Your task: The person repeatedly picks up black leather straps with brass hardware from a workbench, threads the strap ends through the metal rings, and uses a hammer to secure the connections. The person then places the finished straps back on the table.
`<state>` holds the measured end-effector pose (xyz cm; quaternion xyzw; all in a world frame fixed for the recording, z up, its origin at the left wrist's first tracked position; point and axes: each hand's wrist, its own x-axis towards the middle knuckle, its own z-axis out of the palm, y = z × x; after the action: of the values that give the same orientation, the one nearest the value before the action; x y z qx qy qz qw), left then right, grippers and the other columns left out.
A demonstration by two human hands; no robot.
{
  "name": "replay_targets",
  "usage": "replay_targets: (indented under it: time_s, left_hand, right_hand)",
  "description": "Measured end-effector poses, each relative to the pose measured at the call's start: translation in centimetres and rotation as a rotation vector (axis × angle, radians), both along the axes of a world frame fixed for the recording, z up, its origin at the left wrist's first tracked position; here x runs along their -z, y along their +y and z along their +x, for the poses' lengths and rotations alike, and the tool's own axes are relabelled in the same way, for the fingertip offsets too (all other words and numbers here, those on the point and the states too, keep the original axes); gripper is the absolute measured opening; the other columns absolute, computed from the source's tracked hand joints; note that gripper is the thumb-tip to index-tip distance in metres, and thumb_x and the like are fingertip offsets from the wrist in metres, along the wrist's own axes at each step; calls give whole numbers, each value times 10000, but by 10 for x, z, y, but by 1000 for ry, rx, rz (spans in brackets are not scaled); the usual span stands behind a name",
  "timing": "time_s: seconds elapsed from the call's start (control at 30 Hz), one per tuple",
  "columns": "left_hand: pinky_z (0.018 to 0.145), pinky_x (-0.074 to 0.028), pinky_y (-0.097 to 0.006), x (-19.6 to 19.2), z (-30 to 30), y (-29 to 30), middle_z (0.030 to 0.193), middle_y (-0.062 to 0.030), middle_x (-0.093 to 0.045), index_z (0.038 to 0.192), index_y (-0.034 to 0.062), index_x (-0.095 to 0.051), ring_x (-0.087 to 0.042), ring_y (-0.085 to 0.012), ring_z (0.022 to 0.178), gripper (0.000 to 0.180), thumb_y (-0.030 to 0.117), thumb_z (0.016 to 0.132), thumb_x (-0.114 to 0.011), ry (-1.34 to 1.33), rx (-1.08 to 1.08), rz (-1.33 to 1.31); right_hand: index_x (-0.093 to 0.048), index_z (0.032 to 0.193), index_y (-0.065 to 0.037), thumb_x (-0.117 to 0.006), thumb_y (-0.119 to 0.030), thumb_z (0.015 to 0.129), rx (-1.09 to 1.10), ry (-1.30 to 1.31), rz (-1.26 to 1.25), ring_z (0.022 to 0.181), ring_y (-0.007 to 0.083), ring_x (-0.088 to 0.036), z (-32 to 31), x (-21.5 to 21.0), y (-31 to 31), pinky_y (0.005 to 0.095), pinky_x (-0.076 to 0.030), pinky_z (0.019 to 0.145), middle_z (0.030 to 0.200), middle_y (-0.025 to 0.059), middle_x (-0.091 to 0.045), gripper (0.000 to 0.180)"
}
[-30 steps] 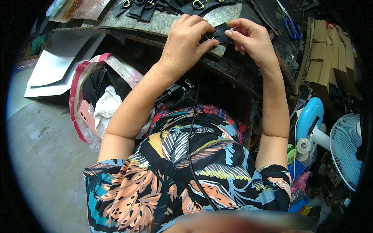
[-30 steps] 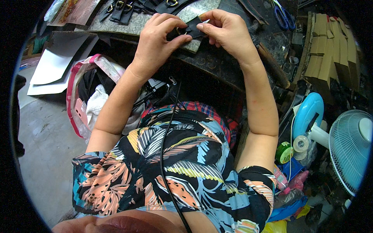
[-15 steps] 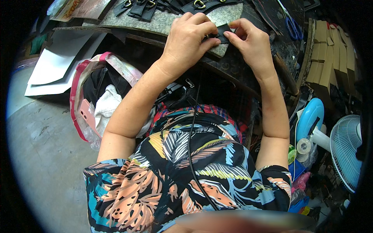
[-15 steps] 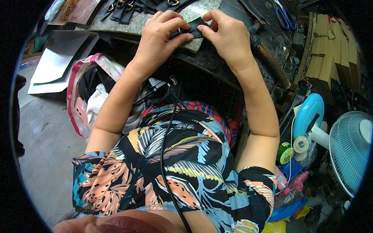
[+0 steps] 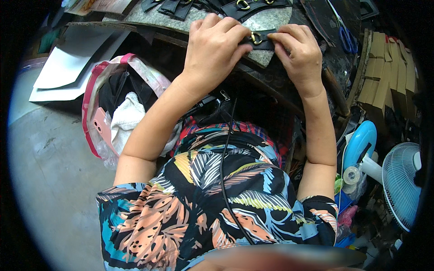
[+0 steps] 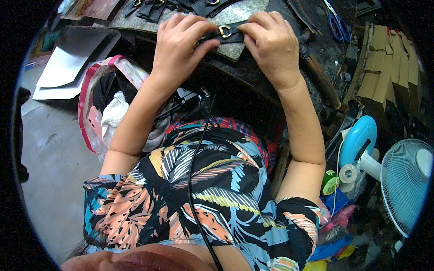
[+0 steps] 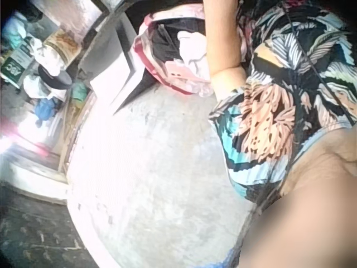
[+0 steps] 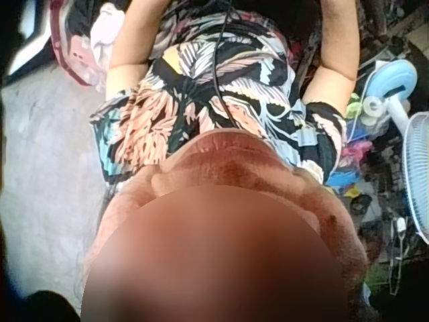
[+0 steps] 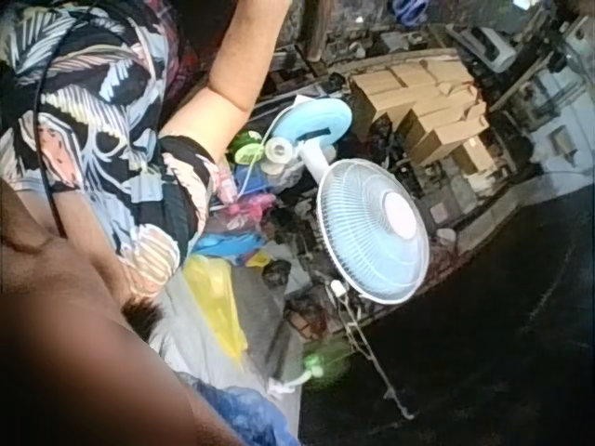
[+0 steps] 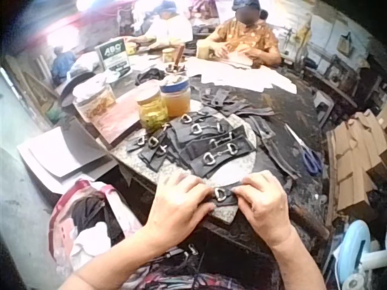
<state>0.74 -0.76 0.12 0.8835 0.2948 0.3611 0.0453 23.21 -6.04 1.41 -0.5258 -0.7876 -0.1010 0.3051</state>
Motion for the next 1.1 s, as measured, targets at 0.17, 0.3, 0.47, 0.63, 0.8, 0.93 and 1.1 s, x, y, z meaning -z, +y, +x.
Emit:
replay_targets:
  time_s: [0.17,0.3,0.47,0.63,0.8,0.93,1.1]
  left_hand:
    - [868,-466,-428,4,-1,9,986,-49,-697,1047,106,-724,-628,-280,964,234,218,852,-790,-141,3,-72]
    - [792,-517,-422,-3,-29,4,956,-96,-694,1011,72,-717,-656,-301,890,163,173,889,-754,-252,-145,-116]
    - [666,-535,-388,-2,-59,-8,795,-130,-711,927,41,-757,-684,-301,704,224,263,939,-728,-36,-268,-584]
    - [661,-488,-233,9,-61,-8,807,-4,-684,968,-3,-742,-618,-65,751,282,267,1018,-679,-320,-134,-1018]
    - [781,-624,-319,14,-56,-12,969,-89,-715,1091,16,-637,-746,-208,861,117,101,1011,-628,-921,214,-1536]
    - [774,-647,-336,14,-49,-19,1002,-120,-719,1164,3,-596,-768,-240,874,182,74,1001,-631,-1004,189,-1619]
    - [713,-639,-284,8,-50,-11,929,-110,-739,1182,-30,-642,-761,-187,797,220,76,989,-655,-737,75,-1374]
  right_hand:
    - [-756,947,-85,-767,-19,769,13,9,3,941,251,-665,-2,0,-1,379,-551,819,972,35,-691,191]
    - [-758,1026,-83,-747,47,754,-139,122,57,924,261,-687,-10,-1,2,372,-574,797,982,64,-708,302]
    - [-762,1104,-132,-750,-5,751,-298,16,33,941,238,-689,-30,-3,4,359,-578,814,1011,44,-709,375]
    - [-759,1095,-148,-755,-45,735,-287,-103,15,926,218,-676,-40,-3,7,348,-560,810,988,21,-685,374]
    - [-765,1070,-154,-762,-66,713,-297,-120,14,895,201,-670,-38,-3,11,345,-548,774,970,4,-680,368]
    - [-768,1056,-161,-761,-69,711,-283,-97,52,881,193,-666,-41,-1,9,347,-544,771,952,-9,-676,358]
    - [-766,1056,-176,-765,-76,708,-280,-106,57,883,188,-668,-41,0,9,344,-544,764,939,-17,-673,362]
